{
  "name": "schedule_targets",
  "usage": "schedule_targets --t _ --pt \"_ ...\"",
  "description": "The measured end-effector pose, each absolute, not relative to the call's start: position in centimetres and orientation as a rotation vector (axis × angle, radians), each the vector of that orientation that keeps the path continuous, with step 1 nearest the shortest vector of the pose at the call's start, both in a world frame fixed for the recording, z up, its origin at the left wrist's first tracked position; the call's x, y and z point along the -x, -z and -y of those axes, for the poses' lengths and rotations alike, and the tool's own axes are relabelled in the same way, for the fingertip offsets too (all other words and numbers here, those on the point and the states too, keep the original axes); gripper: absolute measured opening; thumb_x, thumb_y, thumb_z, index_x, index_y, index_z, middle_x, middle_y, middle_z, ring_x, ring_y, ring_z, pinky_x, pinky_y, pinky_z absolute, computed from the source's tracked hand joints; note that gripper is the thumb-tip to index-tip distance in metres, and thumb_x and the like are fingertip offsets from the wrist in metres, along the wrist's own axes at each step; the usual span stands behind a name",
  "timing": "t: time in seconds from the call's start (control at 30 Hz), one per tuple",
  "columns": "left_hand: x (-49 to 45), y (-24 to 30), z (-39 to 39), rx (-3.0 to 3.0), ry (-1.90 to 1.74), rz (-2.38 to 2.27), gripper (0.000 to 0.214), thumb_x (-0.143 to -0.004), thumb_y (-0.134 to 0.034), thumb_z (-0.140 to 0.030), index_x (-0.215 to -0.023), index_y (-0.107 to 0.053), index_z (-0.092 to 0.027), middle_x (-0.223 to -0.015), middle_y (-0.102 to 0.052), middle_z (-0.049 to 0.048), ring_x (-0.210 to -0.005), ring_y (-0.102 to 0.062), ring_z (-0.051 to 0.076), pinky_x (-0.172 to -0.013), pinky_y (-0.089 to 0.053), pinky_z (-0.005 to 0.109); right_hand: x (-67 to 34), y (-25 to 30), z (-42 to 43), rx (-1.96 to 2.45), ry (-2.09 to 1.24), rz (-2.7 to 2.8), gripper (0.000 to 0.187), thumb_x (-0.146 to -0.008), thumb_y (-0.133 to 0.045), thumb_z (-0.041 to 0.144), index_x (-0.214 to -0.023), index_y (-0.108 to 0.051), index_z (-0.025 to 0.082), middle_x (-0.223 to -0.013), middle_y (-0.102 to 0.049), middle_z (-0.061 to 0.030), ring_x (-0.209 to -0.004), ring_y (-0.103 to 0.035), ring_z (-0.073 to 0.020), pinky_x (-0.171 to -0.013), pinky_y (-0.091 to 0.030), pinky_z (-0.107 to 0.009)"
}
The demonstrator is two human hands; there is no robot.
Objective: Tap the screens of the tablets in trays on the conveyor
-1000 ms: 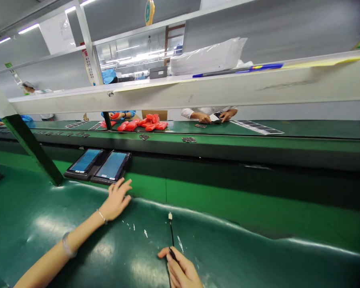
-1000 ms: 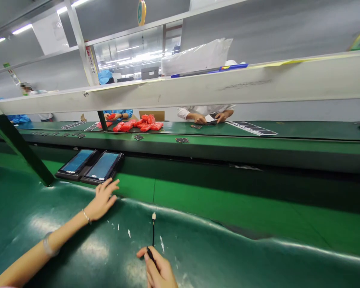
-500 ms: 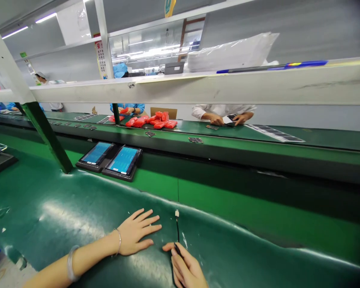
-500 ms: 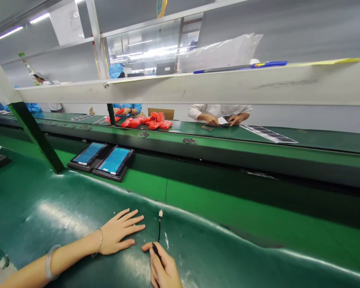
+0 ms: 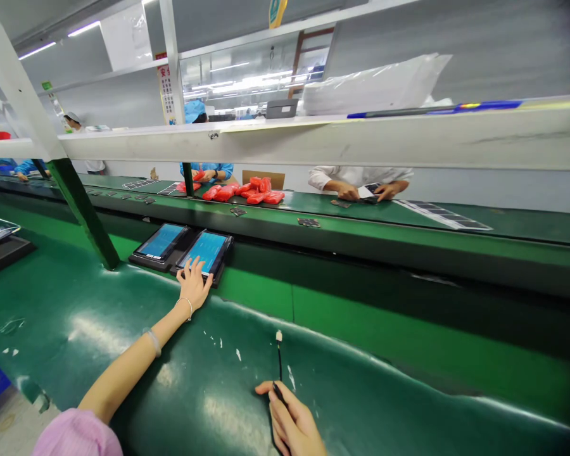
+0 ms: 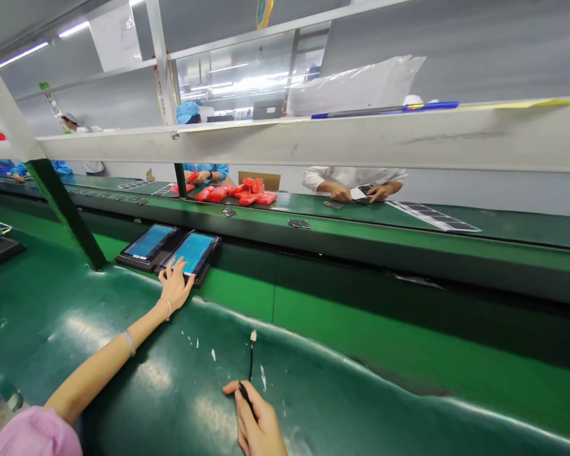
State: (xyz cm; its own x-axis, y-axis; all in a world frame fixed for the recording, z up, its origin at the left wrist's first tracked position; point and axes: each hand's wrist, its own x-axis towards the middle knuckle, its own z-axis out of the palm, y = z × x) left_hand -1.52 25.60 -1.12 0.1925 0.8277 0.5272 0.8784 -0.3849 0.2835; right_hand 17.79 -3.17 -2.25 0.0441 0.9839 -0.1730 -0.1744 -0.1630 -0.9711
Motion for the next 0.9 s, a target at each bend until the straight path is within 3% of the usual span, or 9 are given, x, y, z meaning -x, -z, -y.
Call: schedule_targets --t 0.2,0.4,0.53,0.63,0.9 --pt "1.5 1.7 -25.9 2.557 0.825 1.518 0.038 -0.104 -0.038 -0.033 -0.138 -0.046 -0.019 -0.142 -0.052 0.0136 -0.143 -0.029 0.031 -0.110 -0.028 0.056 -17.8 2.0 3.3 1.212 -1.347 0.968 0.058 -0.089 -0.052 0.073 -0.100 -0.065 0.017 -0.051 -0.020 0.0151 -0.041 -0.013 -0.0086 -0.038 -0.021 -0.023" --pt "1.6 1.8 -26.3 2.682 0.777 1.381 0.039 -0.105 -0.039 -0.030 -0.142 -0.043 -0.019 -0.143 -0.051 0.0125 -0.143 -0.030 0.031 -0.110 -0.029 0.056 -17.8 2.1 3.4 1.203 -1.349 0.976 0.055 -0.092 -0.051 0.070 -0.102 -0.063 0.017 -0.051 -0.020 0.0153 -0.042 -0.013 -0.0088 -0.039 -0.020 -0.023" --pt "1.6 1.4 -25.9 2.695 0.782 1.322 0.042 -0.105 -0.038 -0.031 -0.147 -0.038 -0.025 -0.146 -0.049 0.0086 -0.146 -0.025 0.027 -0.111 -0.029 0.051 -17.9 2.3 3.3 1.207 -1.358 0.977 0.056 -0.091 -0.051 0.071 -0.103 -0.062 0.017 -0.051 -0.021 0.0152 -0.042 -0.014 -0.0088 -0.038 -0.021 -0.023" --pt "1.7 1.0 -25.6 2.616 0.842 1.362 0.039 -0.105 -0.037 -0.031 -0.143 -0.042 -0.026 -0.152 -0.044 0.0065 -0.148 -0.021 0.025 -0.113 -0.027 0.048 -17.9 2.2 3.3 1.215 -1.354 0.981 0.058 -0.090 -0.051 0.072 -0.103 -0.063 0.017 -0.050 -0.020 0.0153 -0.042 -0.013 -0.0086 -0.038 -0.021 -0.023" --pt "8.0 -0.4 -29.4 2.183 1.028 1.727 0.033 -0.103 -0.037 -0.030 -0.132 -0.048 -0.018 -0.153 -0.041 0.0120 -0.147 -0.019 0.030 -0.115 -0.018 0.057 -18.0 2.5 3.3 1.215 -1.358 0.964 0.059 -0.088 -0.052 0.075 -0.100 -0.061 0.018 -0.051 -0.018 0.0157 -0.041 -0.013 -0.0086 -0.037 -0.021 -0.023"
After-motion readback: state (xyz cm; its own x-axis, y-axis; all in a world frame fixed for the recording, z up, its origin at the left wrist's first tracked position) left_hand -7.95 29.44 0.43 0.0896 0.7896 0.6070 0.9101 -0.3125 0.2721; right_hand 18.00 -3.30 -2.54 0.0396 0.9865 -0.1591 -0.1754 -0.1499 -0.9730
